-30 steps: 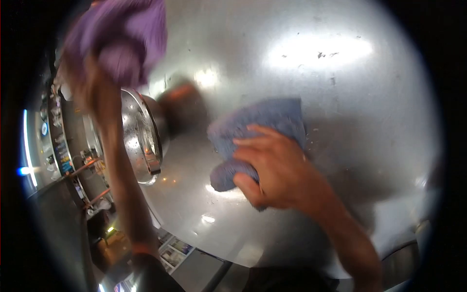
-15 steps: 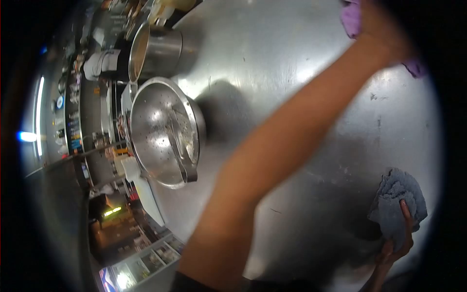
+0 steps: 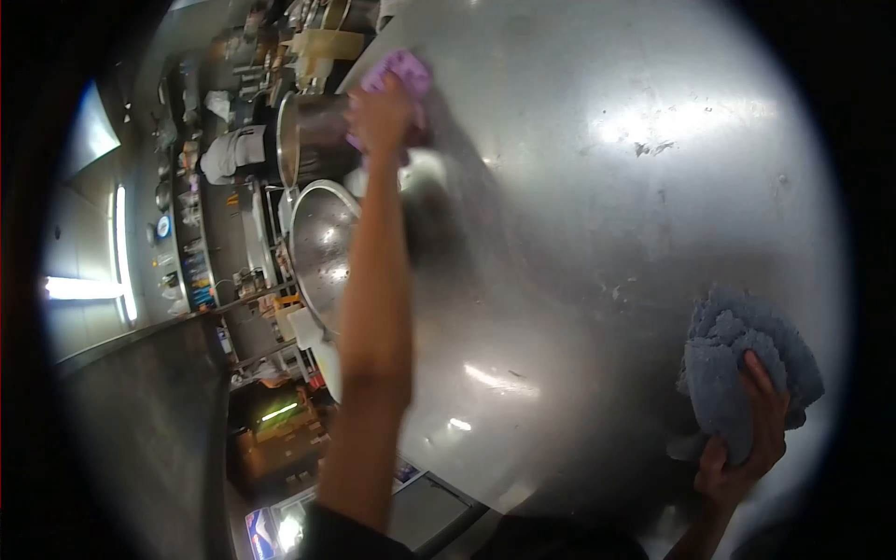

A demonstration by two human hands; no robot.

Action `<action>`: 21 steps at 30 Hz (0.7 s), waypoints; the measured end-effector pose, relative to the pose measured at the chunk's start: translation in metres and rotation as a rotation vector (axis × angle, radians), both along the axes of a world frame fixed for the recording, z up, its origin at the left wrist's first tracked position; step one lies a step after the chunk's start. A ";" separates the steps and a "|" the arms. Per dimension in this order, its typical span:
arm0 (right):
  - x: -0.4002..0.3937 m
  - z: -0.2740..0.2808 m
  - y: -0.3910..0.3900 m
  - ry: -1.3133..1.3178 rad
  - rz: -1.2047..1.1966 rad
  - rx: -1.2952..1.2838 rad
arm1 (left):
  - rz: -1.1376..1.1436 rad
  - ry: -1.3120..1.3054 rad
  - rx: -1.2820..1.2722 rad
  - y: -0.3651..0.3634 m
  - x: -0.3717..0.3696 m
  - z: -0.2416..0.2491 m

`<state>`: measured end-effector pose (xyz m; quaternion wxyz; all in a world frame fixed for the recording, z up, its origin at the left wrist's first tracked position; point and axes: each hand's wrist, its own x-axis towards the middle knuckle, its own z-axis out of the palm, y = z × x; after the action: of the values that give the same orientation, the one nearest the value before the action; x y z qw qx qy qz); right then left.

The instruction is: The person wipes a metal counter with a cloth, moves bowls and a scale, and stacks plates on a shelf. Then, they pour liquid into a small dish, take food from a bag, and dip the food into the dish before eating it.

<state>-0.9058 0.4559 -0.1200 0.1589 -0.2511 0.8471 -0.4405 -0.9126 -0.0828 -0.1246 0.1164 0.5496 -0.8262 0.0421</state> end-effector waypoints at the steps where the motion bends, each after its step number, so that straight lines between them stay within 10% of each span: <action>1: 0.001 0.001 -0.001 -0.006 0.002 -0.018 | 0.063 -0.003 -0.014 0.030 0.012 -0.002; 3: 0.002 0.002 -0.003 -0.032 -0.061 0.030 | -0.263 -0.518 -0.136 0.103 0.054 -0.001; 5: 0.000 0.003 -0.005 -0.032 -0.054 0.009 | -0.192 0.145 -0.031 0.171 0.080 -0.011; 16: -0.006 -0.001 0.015 -0.047 0.067 -0.006 | -0.500 -0.001 -0.134 0.023 -0.110 -0.002; 21: 0.002 -0.001 0.024 -0.146 -0.178 -0.214 | -0.727 0.058 -0.179 0.187 -0.008 -0.022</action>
<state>-0.9037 0.4803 -0.1214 0.1529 -0.1579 0.8004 -0.5576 -0.9211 0.1046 -0.1467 0.1947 0.2091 -0.9567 0.0547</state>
